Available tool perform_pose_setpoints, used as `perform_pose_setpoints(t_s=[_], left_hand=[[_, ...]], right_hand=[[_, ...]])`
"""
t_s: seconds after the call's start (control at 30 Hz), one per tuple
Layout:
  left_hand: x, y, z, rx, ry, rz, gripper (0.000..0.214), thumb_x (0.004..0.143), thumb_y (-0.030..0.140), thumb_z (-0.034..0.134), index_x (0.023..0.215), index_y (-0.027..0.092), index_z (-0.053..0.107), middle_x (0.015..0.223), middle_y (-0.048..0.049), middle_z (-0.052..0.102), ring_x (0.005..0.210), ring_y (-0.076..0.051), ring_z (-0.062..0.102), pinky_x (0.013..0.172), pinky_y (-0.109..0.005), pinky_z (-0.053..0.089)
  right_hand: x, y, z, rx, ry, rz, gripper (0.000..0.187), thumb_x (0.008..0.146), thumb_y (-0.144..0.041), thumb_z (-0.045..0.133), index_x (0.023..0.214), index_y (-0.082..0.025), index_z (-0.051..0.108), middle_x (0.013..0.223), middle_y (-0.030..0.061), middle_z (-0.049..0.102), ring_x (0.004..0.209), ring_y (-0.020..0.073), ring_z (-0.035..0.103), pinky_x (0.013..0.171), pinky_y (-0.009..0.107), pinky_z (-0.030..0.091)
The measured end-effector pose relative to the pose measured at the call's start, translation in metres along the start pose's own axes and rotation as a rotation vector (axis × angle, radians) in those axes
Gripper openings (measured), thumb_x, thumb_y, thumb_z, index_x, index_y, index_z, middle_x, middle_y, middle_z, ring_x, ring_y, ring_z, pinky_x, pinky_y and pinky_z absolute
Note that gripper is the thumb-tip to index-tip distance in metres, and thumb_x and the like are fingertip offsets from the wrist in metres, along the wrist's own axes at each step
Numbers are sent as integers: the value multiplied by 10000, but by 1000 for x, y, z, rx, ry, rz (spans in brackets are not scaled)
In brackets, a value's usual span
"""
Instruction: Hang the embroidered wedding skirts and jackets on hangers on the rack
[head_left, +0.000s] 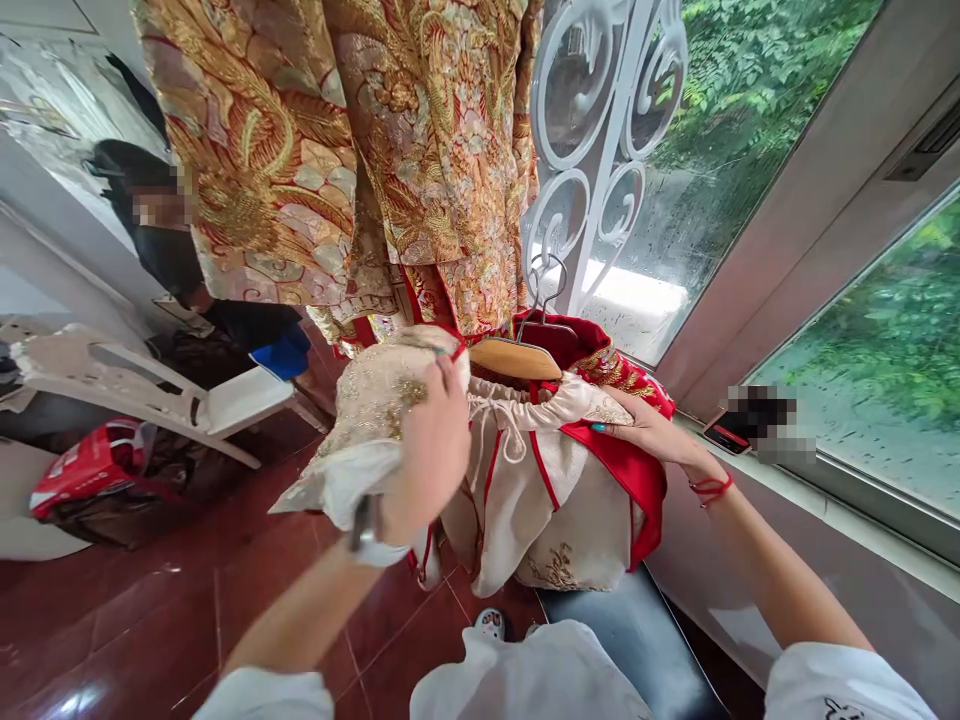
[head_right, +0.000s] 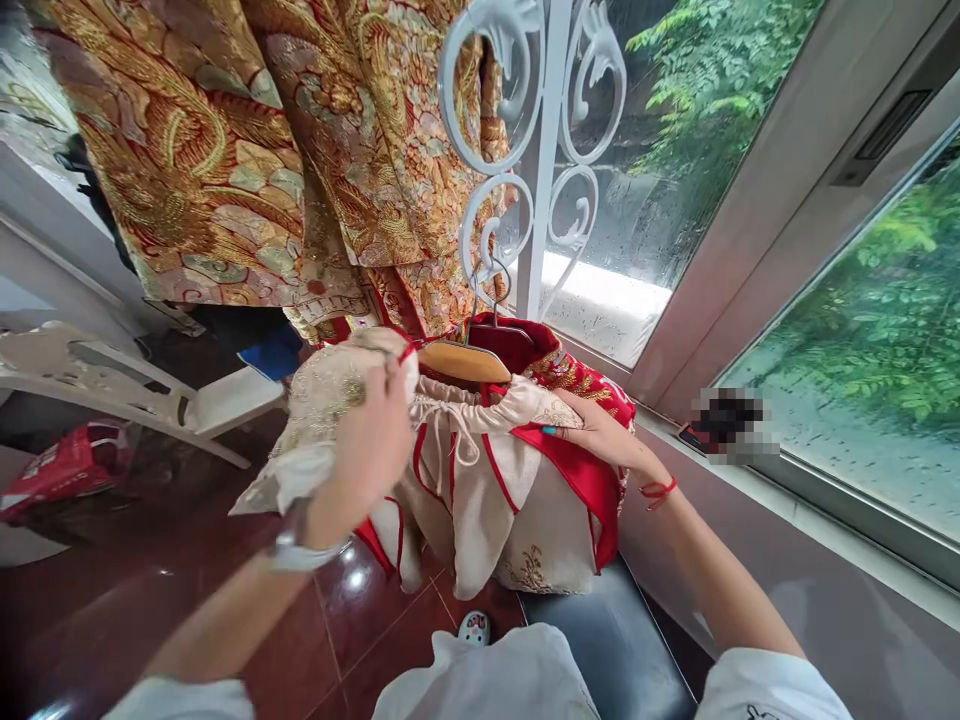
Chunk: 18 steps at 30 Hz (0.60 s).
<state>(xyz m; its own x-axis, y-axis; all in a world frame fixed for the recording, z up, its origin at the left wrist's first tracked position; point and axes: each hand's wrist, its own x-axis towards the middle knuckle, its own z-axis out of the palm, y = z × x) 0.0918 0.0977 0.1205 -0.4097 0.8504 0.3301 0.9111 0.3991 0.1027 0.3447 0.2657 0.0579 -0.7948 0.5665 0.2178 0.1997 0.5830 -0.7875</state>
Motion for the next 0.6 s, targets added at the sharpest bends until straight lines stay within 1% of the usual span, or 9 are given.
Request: perform_pose_setpoints(t_s=[0.1,0.17,0.23,0.37,0.43,0.47,0.5,0.53,0.6], left_hand=[[-7,37,46,-42,142,-35,660,904,29,344,1554,132,295,1174,-177,570,862,-234,691,700,-314,584],[-10,41,70,-179,247,-8,665,927,52,336,1576,158,237,1152,-164,567,986,-260,660,786,-352,588],[-13,31,82,-386,292,56,680,927,99,423,1574,189,236,1162,-151,560,1056,-266,624,861,-392,580],[-9,-33,74,-908,260,156,516,896,181,533,1406,253,486,1116,-79,596,850,-165,645,725,-308,599],[10,-78,67,-1051,481,40,277,880,219,543,1140,227,634,1064,-48,618,750,-129,618,654,-266,576],[23,-100,66,-1058,641,-39,209,856,229,555,1039,210,652,1031,-45,625,799,-144,616,689,-272,573],[38,-119,66,-1029,689,-108,213,834,243,580,1030,205,653,1045,-49,637,925,-175,622,794,-298,571],[53,-135,69,-1003,646,-171,222,810,269,612,1015,198,659,1073,-56,651,1026,-200,612,899,-326,547],[76,-154,76,-1040,373,-312,248,830,371,605,974,182,678,1021,-70,698,1068,-237,618,961,-371,524]], right_hand=[[3,2,1,-18,20,20,565,874,-554,628,1339,-235,598,1406,73,606,1279,355,561,1092,500,449],[6,6,0,-31,33,24,551,870,-550,634,1316,-228,597,1373,77,627,1245,355,579,1062,489,467],[8,12,-1,-44,50,16,535,866,-545,638,1291,-222,598,1320,79,654,1195,351,603,1033,480,481],[10,19,-2,-65,74,-7,496,871,-512,631,1265,-212,601,1284,79,666,1152,336,618,1015,462,485],[12,20,-4,-74,82,-9,500,866,-503,633,1270,-209,601,1302,81,657,1172,339,610,1031,464,476],[13,20,-5,-76,80,-7,507,863,-505,633,1272,-207,602,1312,84,653,1185,341,604,1040,468,471],[14,21,-7,-75,75,-2,518,858,-512,635,1273,-205,604,1321,89,649,1198,344,599,1048,473,467],[15,21,-9,-69,69,5,536,846,-525,643,1273,-201,607,1327,95,645,1209,346,594,1057,478,462],[16,23,-12,-44,48,23,607,798,-566,681,1278,-201,610,1337,103,641,1224,349,591,1070,488,456]])
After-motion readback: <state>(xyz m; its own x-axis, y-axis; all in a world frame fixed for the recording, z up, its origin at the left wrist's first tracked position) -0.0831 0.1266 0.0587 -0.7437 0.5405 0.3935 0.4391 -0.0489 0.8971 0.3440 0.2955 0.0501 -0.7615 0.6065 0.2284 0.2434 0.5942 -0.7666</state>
